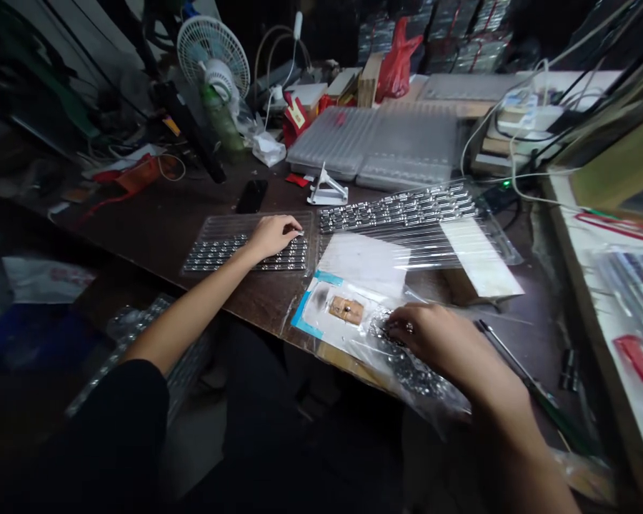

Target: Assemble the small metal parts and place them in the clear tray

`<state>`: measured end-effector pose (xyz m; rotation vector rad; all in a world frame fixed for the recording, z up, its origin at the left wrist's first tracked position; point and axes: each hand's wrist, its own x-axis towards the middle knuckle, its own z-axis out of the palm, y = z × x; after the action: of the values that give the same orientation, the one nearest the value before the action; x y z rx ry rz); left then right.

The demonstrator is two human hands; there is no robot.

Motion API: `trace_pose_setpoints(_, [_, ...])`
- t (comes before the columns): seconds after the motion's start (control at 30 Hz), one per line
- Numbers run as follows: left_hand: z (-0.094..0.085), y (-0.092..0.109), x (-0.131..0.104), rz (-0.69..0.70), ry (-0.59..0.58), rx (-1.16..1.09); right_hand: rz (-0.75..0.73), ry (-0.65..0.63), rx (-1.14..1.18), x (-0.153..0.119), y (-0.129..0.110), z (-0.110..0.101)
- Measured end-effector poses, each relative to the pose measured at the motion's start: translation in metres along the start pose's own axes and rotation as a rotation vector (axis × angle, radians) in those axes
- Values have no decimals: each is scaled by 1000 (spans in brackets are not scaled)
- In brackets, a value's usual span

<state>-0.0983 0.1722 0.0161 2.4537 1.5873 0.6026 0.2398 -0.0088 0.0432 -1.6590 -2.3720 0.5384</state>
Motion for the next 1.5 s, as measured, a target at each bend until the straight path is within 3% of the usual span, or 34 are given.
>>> trace_pose_setpoints(0.07, [0, 5, 4, -9, -51, 62, 39, -167, -103, 2, -5, -3])
trace_pose_setpoints(0.13, [-3, 9, 7, -23, -105, 126, 49, -246, -130, 5, -10, -6])
trace_pose_setpoints(0.3, [-23, 12, 10, -37, -210, 265, 34, -255, -154, 9, -15, -6])
trace_pose_setpoints(0.43, [-29, 29, 19, -3, -181, 286, -1, -224, -193, 7, -14, 1])
trace_pose_setpoints(0.53, [-13, 64, 37, 110, -143, 142, -4, -200, -193, 5, -14, 2])
trace_pose_setpoints(0.67, [29, 129, 68, 275, -65, -46, 5, -185, -165, 4, -13, -1])
trace_pose_setpoints(0.77, [59, 169, 87, 336, 25, -63, 3, -166, -124, 5, -15, -6])
trace_pose_setpoints(0.87, [76, 191, 97, 356, 70, -41, -35, -138, -74, 6, -17, -7])
trace_pose_setpoints(0.93, [76, 195, 96, 359, 78, -53, -59, -127, -43, 7, -17, -6])
trace_pose_setpoints(1.07, [54, 181, 65, 343, 62, -270, -71, -133, 47, 9, -15, -1])
trace_pose_setpoints(1.2, [23, 158, -7, 293, 12, -447, -88, -100, 130, 12, -12, 2])
trace_pose_setpoints(1.27, [14, 147, -46, 193, -2, -465, -128, -70, 166, 13, -13, 2])
trace_pose_setpoints(1.37, [16, 133, -90, 74, -53, -506, -174, -14, 219, 15, -17, 2])
trace_pose_setpoints(1.5, [31, 125, -110, 49, -84, -536, -168, 23, 243, 19, -21, 6])
